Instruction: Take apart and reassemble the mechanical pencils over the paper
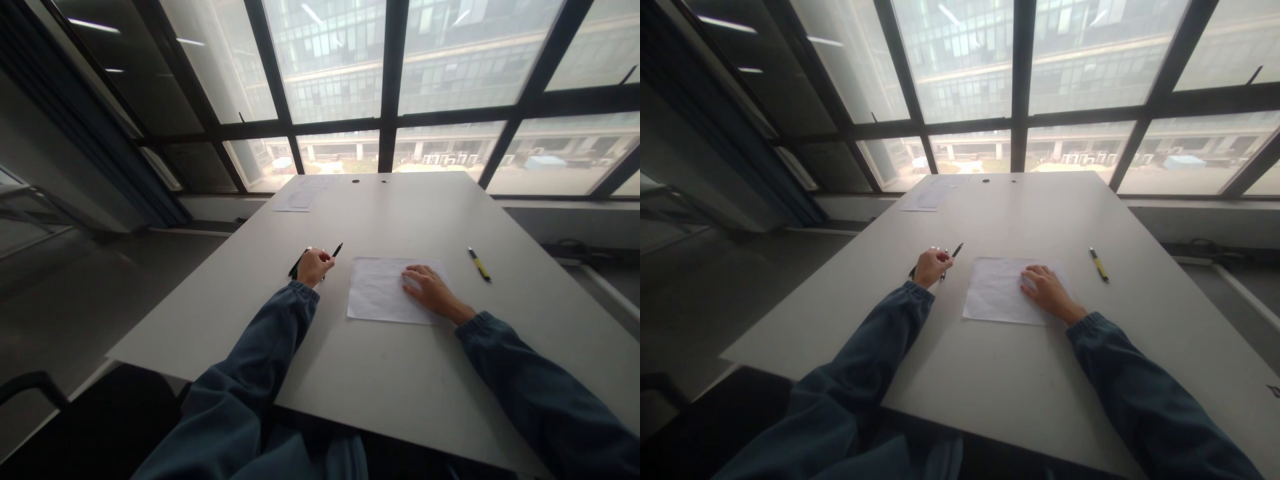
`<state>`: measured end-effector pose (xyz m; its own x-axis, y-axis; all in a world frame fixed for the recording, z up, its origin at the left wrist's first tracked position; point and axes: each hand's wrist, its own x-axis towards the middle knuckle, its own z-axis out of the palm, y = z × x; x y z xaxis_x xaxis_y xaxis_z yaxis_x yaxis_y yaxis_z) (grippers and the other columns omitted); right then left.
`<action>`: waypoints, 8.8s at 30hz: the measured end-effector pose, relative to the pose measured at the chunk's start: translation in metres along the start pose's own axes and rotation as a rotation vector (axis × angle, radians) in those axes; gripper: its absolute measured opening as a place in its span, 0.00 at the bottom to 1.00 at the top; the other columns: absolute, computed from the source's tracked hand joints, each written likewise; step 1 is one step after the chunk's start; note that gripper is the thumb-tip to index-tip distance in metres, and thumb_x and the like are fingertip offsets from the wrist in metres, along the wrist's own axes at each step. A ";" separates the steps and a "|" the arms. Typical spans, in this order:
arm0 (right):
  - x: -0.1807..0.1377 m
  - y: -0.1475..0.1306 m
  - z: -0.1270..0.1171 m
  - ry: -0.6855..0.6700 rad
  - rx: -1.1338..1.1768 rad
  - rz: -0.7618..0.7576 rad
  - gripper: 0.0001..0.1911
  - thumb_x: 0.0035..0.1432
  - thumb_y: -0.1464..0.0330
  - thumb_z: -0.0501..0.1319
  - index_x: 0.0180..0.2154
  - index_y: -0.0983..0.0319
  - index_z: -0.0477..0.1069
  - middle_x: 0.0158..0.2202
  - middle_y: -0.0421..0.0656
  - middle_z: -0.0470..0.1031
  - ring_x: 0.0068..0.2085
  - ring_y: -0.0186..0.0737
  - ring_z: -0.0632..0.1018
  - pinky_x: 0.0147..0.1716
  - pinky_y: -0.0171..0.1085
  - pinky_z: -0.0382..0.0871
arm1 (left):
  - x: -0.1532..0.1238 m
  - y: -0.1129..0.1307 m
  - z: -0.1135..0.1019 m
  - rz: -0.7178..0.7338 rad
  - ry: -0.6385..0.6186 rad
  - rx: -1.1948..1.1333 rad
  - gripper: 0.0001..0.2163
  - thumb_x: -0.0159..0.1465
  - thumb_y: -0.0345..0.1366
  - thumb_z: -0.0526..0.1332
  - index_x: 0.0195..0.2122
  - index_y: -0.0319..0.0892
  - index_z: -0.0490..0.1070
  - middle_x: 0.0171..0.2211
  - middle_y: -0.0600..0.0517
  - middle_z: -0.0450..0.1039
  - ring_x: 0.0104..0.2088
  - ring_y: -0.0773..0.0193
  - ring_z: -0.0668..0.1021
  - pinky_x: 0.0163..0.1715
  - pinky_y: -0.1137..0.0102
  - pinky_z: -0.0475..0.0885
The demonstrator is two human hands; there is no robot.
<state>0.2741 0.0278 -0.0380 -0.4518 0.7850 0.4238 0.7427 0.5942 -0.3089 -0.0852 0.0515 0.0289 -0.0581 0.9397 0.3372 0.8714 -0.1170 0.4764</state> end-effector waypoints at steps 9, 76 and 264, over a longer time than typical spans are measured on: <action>0.008 -0.021 -0.016 0.176 0.135 -0.023 0.13 0.64 0.66 0.56 0.47 0.57 0.74 0.48 0.48 0.75 0.51 0.50 0.73 0.53 0.52 0.68 | -0.025 0.038 0.030 0.242 -0.089 -0.215 0.08 0.58 0.39 0.66 0.27 0.40 0.79 0.28 0.51 0.75 0.27 0.67 0.73 0.30 0.71 0.67; 0.005 -0.020 0.001 0.580 0.797 0.423 0.16 0.52 0.58 0.68 0.36 0.62 0.76 0.30 0.45 0.79 0.31 0.42 0.78 0.33 0.40 0.74 | -0.035 0.056 0.068 0.281 0.067 -0.672 0.07 0.62 0.39 0.65 0.39 0.45 0.81 0.35 0.50 0.80 0.33 0.63 0.78 0.30 0.70 0.71; 0.006 -0.030 -0.006 0.540 0.731 0.400 0.15 0.57 0.56 0.61 0.34 0.62 0.74 0.28 0.43 0.77 0.25 0.36 0.74 0.24 0.35 0.68 | -0.036 0.060 0.066 0.195 0.044 -0.648 0.12 0.63 0.45 0.62 0.35 0.42 0.79 0.33 0.50 0.80 0.34 0.62 0.79 0.31 0.70 0.71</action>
<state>0.2527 0.0137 -0.0210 0.1861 0.8740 0.4488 0.2216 0.4077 -0.8858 0.0014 0.0320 -0.0078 0.0393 0.8695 0.4924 0.4010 -0.4650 0.7892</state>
